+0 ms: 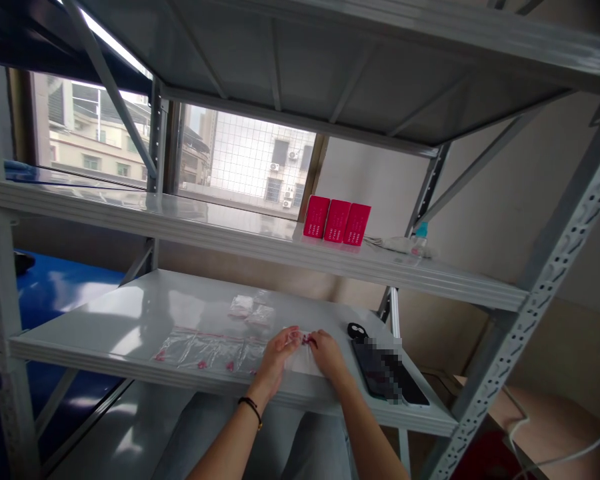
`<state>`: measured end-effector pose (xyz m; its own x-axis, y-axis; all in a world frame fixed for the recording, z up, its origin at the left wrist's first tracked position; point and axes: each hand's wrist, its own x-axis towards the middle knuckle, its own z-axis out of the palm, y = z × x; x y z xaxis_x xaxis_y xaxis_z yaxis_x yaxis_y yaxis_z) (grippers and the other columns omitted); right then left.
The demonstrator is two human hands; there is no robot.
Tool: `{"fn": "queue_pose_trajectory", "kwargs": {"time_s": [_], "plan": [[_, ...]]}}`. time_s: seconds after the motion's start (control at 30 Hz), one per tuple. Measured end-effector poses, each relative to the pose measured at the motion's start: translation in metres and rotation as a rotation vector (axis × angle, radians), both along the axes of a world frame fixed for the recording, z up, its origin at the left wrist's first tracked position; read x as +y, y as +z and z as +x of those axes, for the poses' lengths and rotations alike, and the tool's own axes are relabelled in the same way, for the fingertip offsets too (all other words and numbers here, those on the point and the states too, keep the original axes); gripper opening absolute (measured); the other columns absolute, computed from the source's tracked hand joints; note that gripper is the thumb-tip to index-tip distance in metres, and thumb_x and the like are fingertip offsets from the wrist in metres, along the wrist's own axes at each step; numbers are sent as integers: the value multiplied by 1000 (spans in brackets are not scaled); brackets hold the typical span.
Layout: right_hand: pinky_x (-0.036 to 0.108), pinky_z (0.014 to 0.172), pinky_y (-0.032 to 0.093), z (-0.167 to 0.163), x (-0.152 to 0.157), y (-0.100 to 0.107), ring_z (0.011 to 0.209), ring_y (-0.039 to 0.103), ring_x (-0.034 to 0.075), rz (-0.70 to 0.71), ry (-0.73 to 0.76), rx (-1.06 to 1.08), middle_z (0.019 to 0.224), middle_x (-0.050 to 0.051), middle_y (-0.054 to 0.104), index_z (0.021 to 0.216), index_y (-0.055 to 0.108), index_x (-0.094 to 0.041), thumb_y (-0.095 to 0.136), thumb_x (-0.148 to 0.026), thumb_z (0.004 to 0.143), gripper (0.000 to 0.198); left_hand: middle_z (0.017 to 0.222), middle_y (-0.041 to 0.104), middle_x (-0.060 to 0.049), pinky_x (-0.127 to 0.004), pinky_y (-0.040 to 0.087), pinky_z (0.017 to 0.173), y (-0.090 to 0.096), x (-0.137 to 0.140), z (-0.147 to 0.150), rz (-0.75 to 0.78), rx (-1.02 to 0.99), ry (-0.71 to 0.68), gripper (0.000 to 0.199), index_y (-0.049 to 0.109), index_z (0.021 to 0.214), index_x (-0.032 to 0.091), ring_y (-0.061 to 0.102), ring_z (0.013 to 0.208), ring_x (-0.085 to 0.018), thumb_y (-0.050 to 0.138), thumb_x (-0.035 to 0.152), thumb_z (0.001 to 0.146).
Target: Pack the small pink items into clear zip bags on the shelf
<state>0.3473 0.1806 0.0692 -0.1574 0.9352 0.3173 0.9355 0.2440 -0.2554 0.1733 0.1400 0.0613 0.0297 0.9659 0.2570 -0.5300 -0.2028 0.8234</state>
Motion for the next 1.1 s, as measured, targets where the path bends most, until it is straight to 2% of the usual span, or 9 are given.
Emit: {"fn": "queue_pose_trajectory", "kwargs": {"time_s": [0.17,0.4,0.57,0.7,0.77,0.83,1.0,1.1], "plan": [[30,79,44,-1,4,3,94,69,21,-32,5,-87,104,13,73,98,71,-17,40,-20,98,31,114,77,-13,-45,44,109,-7,2,0,21,29,-22,50,77,113,20,65,118,-31,87,45,71],[32,77,46,2,9,12,88,70,22,-12,79,-129,102,14,75,94,71,-15,46,-18,95,26,117,77,-14,-44,44,107,-5,1,0,51,44,-12,49,76,115,20,65,118,-32,87,42,72],[30,74,48,13,-1,37,79,66,19,70,63,71,89,9,73,96,67,-15,42,-27,96,28,119,76,-14,-44,44,107,-4,-1,0,36,36,-20,49,75,116,19,64,119,-32,87,38,72],[27,64,46,3,-23,62,67,59,15,29,281,440,74,1,68,94,67,-17,52,-38,92,26,119,77,-13,-42,46,104,0,-4,1,53,33,-61,51,75,117,19,65,117,-32,88,37,70],[26,63,43,-7,-34,70,65,56,14,-13,366,477,73,-1,67,91,70,-19,57,-36,89,22,120,77,-12,-41,45,104,3,-5,1,79,40,-70,49,76,116,20,65,117,-32,87,36,71],[26,64,43,-17,-42,75,66,56,14,-26,383,437,75,0,69,91,72,-20,58,-34,88,19,121,77,-12,-42,45,105,4,-6,1,86,43,-73,47,76,115,20,65,118,-33,86,36,72],[26,74,48,-18,-38,70,79,65,16,18,401,447,89,4,75,93,75,-21,54,-38,93,27,119,77,-12,-43,44,106,4,-7,0,85,21,-72,46,76,114,19,65,117,-32,86,38,72],[27,79,51,-3,-20,53,85,68,17,81,208,439,98,8,77,103,72,-19,45,-36,96,33,118,77,-13,-42,44,103,2,-7,0,21,8,-80,47,76,114,20,66,115,-31,87,39,72]]}}
